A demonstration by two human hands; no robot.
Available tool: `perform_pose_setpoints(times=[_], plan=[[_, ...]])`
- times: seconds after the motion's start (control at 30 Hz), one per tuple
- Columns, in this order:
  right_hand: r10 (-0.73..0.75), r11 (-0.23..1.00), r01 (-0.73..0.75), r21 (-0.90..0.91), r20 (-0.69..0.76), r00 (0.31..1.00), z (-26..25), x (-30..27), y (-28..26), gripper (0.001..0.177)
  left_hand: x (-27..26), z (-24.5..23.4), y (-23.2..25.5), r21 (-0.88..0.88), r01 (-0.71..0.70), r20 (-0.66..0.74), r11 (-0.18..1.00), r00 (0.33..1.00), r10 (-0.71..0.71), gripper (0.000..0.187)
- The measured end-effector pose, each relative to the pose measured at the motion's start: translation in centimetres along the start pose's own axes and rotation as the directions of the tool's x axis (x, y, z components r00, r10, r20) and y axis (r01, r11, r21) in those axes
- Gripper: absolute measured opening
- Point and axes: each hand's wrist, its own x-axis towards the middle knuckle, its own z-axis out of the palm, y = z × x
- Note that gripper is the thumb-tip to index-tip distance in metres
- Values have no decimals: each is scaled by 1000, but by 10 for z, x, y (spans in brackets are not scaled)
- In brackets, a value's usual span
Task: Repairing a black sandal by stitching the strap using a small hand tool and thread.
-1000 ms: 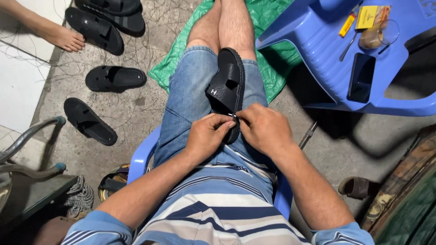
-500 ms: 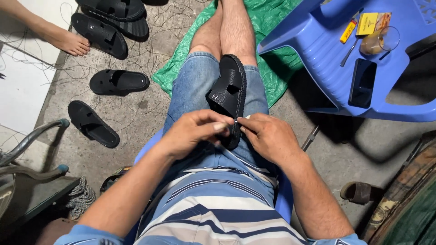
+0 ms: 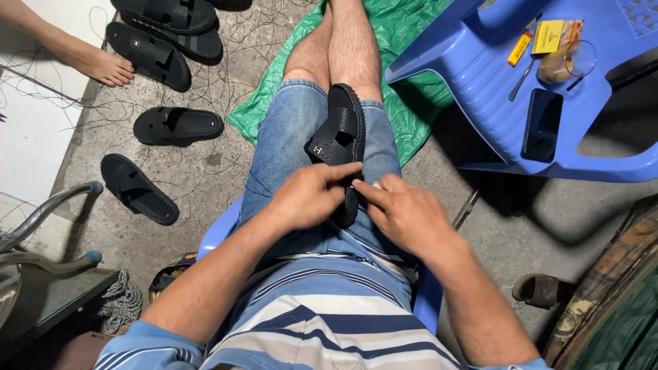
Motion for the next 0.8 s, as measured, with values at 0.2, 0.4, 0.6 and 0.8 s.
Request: perform_pose_setpoints(times=[0.2,0.4,0.6,0.8], plan=[[170,967,-179,179,65,983,-48,-18,9,40,0,-3,-4,-332,46,-5,942,999,-50,38],[302,700,-212,683,-13,953,22,16,23,16,-24,2,-26,-48,-227,-271,973,940,206,34],[136,205,128,970,-158,978,45,13,22,13,-26,15,-42,64,-141,-190,988,970,151,28],[152,555,-56,830,-35,988,58,23,20,22,-11,26,-67,-458,12,-61,889,997,-45,34]])
